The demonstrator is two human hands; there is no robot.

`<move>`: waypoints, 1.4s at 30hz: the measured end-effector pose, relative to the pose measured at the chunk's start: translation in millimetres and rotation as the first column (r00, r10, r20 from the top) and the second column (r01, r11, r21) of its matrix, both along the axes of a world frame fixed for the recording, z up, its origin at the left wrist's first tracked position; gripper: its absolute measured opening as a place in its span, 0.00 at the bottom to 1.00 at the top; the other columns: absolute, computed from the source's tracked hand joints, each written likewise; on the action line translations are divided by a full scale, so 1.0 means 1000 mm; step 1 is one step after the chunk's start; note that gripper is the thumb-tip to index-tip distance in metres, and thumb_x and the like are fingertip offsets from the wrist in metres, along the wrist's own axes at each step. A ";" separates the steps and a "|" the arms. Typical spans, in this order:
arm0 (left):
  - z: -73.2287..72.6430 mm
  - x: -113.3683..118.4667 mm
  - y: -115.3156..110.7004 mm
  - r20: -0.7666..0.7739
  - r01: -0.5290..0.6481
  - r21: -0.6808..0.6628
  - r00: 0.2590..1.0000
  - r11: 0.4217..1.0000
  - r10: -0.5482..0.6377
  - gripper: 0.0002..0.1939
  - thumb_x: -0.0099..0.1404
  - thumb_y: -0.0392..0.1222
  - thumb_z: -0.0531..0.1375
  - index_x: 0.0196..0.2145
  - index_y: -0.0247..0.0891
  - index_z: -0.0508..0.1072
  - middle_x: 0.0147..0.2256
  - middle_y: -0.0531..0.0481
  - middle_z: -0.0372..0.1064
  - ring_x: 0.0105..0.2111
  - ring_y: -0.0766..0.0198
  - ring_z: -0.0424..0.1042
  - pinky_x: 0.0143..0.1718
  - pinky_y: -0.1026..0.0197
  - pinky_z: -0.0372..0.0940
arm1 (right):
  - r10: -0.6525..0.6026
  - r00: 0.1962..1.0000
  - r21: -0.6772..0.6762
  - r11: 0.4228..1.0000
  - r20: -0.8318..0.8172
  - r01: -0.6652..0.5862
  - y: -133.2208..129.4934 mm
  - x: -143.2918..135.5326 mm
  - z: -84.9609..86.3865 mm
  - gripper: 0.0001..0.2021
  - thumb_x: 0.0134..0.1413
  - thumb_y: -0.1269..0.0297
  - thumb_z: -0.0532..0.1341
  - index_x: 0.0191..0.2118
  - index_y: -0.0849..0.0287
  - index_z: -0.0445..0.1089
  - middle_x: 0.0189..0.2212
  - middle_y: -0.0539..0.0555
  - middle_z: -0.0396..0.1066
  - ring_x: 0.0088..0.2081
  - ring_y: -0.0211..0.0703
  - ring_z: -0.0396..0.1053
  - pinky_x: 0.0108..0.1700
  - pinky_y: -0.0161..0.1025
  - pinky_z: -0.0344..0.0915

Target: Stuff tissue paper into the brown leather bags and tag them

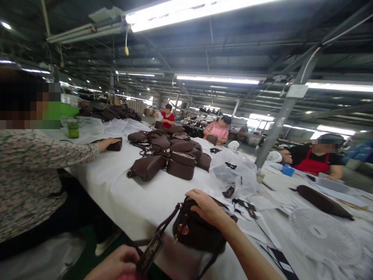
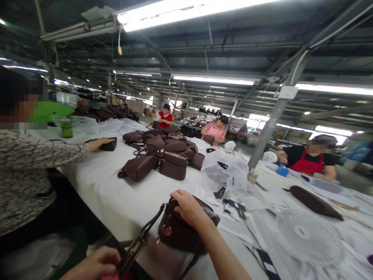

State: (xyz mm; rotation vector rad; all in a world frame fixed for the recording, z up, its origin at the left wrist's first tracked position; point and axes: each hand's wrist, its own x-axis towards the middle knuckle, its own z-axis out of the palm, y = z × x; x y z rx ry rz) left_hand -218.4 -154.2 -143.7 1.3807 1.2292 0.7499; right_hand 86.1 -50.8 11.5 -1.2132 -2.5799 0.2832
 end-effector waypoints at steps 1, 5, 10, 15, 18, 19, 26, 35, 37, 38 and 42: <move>0.006 0.007 0.003 -0.024 -0.032 0.058 0.999 0.998 0.033 0.10 0.48 0.35 0.58 0.29 0.39 0.78 0.29 0.51 0.74 0.33 0.57 0.70 0.38 0.59 0.62 | 0.003 1.000 -0.002 1.000 -0.003 -0.003 0.000 0.000 0.000 0.22 0.49 0.79 0.58 0.51 0.61 0.68 0.47 0.58 0.69 0.51 0.46 0.65 0.54 0.40 0.60; 0.036 0.053 0.038 0.092 -0.309 0.307 0.951 0.900 0.295 0.15 0.53 0.37 0.59 0.40 0.39 0.78 0.41 0.44 0.74 0.44 0.53 0.68 0.48 0.57 0.60 | 0.009 1.000 0.000 1.000 -0.013 -0.009 -0.001 0.000 -0.002 0.21 0.49 0.79 0.58 0.50 0.60 0.68 0.48 0.57 0.70 0.51 0.45 0.65 0.54 0.39 0.59; 0.055 0.105 0.077 0.271 -0.117 0.276 0.962 0.954 0.040 0.19 0.52 0.32 0.60 0.43 0.40 0.77 0.40 0.46 0.74 0.43 0.54 0.69 0.45 0.59 0.61 | 0.010 1.000 0.041 0.999 -0.008 -0.009 -0.003 0.002 -0.006 0.21 0.49 0.79 0.57 0.50 0.59 0.68 0.47 0.57 0.70 0.50 0.45 0.66 0.53 0.39 0.60; 0.072 0.085 0.080 0.147 -0.120 0.373 0.987 0.920 0.069 0.10 0.54 0.34 0.60 0.33 0.40 0.80 0.32 0.49 0.75 0.37 0.56 0.69 0.43 0.62 0.60 | -0.016 1.000 0.067 0.998 0.007 0.016 -0.002 0.003 -0.010 0.19 0.51 0.78 0.57 0.49 0.58 0.69 0.46 0.56 0.72 0.50 0.46 0.66 0.53 0.40 0.60; 0.081 0.067 0.074 0.006 -0.048 0.409 0.999 0.911 0.049 0.09 0.57 0.38 0.60 0.33 0.41 0.80 0.32 0.49 0.75 0.35 0.57 0.69 0.41 0.63 0.60 | -0.019 1.000 0.075 0.997 0.015 0.018 -0.001 0.002 -0.011 0.18 0.51 0.77 0.58 0.49 0.58 0.69 0.47 0.56 0.71 0.50 0.46 0.67 0.53 0.41 0.60; 0.084 0.063 0.072 -0.044 -0.015 0.404 0.998 0.915 0.036 0.09 0.58 0.39 0.59 0.33 0.40 0.79 0.31 0.50 0.75 0.34 0.58 0.69 0.39 0.63 0.60 | -0.019 1.000 0.081 0.997 0.017 0.017 -0.001 0.002 -0.012 0.18 0.52 0.77 0.58 0.49 0.58 0.69 0.47 0.56 0.72 0.50 0.46 0.67 0.52 0.41 0.60; 0.130 0.033 0.061 -0.135 0.123 0.184 0.986 0.975 -0.098 0.08 0.54 0.37 0.61 0.34 0.38 0.76 0.20 0.57 0.65 0.21 0.66 0.63 0.24 0.66 0.57 | -0.076 0.994 0.214 0.975 0.075 0.058 -0.004 0.008 -0.016 0.19 0.52 0.78 0.60 0.50 0.58 0.68 0.50 0.58 0.70 0.52 0.50 0.66 0.53 0.46 0.61; 0.190 0.051 0.032 0.610 0.117 -0.152 0.792 0.981 0.000 0.22 0.50 0.33 0.66 0.46 0.34 0.75 0.37 0.43 0.75 0.35 0.58 0.77 0.38 0.60 0.68 | -0.063 0.693 -0.239 0.958 -0.719 -0.160 -0.092 -0.064 -0.029 0.22 0.54 0.56 0.63 0.53 0.55 0.65 0.43 0.56 0.71 0.45 0.48 0.69 0.48 0.44 0.66; 0.192 0.067 0.032 0.643 0.107 -0.138 0.765 0.985 0.007 0.26 0.47 0.29 0.64 0.47 0.34 0.75 0.41 0.40 0.76 0.40 0.54 0.76 0.41 0.59 0.68 | -0.158 0.510 -0.416 0.794 -0.846 -0.444 -0.113 -0.094 -0.032 0.32 0.46 0.47 0.66 0.55 0.56 0.61 0.40 0.54 0.71 0.41 0.48 0.71 0.44 0.44 0.67; 0.192 0.074 0.033 0.652 0.095 -0.110 0.758 0.989 0.000 0.28 0.46 0.27 0.63 0.47 0.34 0.75 0.43 0.40 0.76 0.43 0.53 0.76 0.43 0.58 0.68 | -0.227 0.458 -0.475 0.686 -0.860 -0.552 -0.121 -0.104 -0.032 0.36 0.43 0.45 0.66 0.56 0.56 0.59 0.37 0.53 0.71 0.37 0.47 0.72 0.41 0.45 0.68; 0.182 0.090 0.053 0.602 -0.074 0.115 0.798 0.991 -0.010 0.33 0.43 0.27 0.65 0.50 0.37 0.72 0.45 0.43 0.75 0.47 0.53 0.73 0.45 0.58 0.67 | -0.374 0.482 -0.576 0.717 -0.793 -0.392 -0.136 -0.095 -0.015 0.31 0.44 0.56 0.65 0.55 0.57 0.58 0.30 0.49 0.67 0.27 0.41 0.68 0.32 0.41 0.68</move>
